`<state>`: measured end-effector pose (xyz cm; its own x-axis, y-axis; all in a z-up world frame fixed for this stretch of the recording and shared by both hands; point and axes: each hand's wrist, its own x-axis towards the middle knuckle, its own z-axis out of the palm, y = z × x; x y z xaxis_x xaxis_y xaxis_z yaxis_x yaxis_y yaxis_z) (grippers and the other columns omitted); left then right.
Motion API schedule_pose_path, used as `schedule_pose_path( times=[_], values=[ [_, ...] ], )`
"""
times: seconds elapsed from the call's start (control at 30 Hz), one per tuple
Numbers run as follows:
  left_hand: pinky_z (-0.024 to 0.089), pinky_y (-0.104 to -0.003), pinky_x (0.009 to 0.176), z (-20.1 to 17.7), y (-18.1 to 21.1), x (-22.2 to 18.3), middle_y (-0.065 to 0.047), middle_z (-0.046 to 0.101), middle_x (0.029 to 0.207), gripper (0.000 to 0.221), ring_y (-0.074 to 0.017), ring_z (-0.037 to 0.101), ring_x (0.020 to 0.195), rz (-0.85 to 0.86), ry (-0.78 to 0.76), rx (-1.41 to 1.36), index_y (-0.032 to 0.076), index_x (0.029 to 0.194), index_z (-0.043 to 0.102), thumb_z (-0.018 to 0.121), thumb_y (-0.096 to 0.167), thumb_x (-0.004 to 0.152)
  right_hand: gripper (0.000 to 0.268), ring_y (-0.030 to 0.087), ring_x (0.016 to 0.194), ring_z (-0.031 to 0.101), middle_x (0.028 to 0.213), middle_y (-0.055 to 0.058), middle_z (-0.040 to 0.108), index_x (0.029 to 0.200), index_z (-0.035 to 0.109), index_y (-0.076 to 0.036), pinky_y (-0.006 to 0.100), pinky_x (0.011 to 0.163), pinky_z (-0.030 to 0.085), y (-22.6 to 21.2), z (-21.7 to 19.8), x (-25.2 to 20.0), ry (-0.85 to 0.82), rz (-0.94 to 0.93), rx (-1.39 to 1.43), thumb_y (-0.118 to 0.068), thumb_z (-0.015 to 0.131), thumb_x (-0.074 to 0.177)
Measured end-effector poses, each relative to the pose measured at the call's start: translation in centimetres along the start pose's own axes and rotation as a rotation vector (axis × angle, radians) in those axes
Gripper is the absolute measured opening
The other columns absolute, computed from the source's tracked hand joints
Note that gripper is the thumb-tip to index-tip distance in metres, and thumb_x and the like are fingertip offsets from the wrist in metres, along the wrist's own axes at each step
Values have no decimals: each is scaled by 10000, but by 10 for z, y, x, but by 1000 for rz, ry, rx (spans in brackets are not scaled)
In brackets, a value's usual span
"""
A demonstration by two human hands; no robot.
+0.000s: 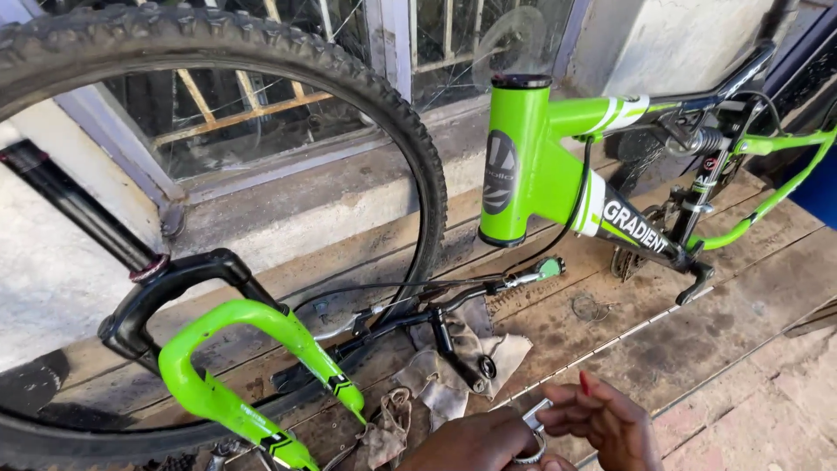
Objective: Reassembling a bicycle headset by applying grease to bearings and the head tube before inserting the fork.
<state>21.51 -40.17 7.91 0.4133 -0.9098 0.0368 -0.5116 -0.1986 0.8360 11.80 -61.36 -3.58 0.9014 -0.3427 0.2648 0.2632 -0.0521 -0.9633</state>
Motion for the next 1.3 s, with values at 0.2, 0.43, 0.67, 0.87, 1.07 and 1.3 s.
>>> schedule_pose_path(
  times=[0.2, 0.43, 0.67, 0.87, 1.07, 1.3],
  values=[
    [419, -372, 783, -39, 25, 31, -20, 573, 1163, 563, -217, 591, 1013, -235, -327, -84, 219, 1422, 364, 420, 457, 915, 754, 291, 701, 796, 841, 270, 794, 1309, 512, 32, 344, 600, 688, -44, 13, 20, 268, -105, -31, -358, 754, 711],
    [436, -354, 694, -66, 53, 63, -60, 646, 1059, 494, -236, 655, 979, -239, -187, -109, 187, 1196, 456, 417, 559, 873, 714, 226, 716, 811, 819, 205, 796, 1442, 437, -49, 285, 675, 684, -61, -34, 75, -36, -247, 31, -119, 723, 792],
    [507, -268, 710, -75, 57, 66, 59, 677, 1038, 477, -70, 587, 748, -43, 272, -254, 163, 1322, 504, 652, 300, 891, 1004, 180, 690, 766, 727, 85, 738, 1486, 424, -89, 291, 816, 663, -119, -27, 107, 69, -347, -166, -59, 816, 562],
    [552, -223, 608, -88, 73, 53, -2, 723, 768, 132, -81, 677, 649, 81, 606, -337, 148, 982, 737, 695, 214, 876, 1017, 228, 740, 727, 720, 141, 656, 1506, 274, -45, 318, 885, 617, -153, -1, 114, 163, -337, -357, 95, 691, 589],
    [513, -207, 452, -92, 65, 56, 35, 706, 607, 86, -75, 607, 447, 214, 979, -115, 159, 755, 733, 745, 228, 805, 1023, 240, 705, 703, 704, 155, 646, 1492, 261, -14, 324, 821, 604, -146, 0, 119, 212, -366, -364, 43, 696, 567],
    [525, -235, 557, -117, 60, 63, -10, 667, 756, 238, -103, 597, 605, 302, 1111, -59, 112, 918, 674, 705, 331, 831, 1023, 110, 552, 686, 621, -8, 663, 1458, 272, 53, 200, 638, 593, -136, -48, 175, 60, -665, -694, -76, 786, 582]
  ],
)
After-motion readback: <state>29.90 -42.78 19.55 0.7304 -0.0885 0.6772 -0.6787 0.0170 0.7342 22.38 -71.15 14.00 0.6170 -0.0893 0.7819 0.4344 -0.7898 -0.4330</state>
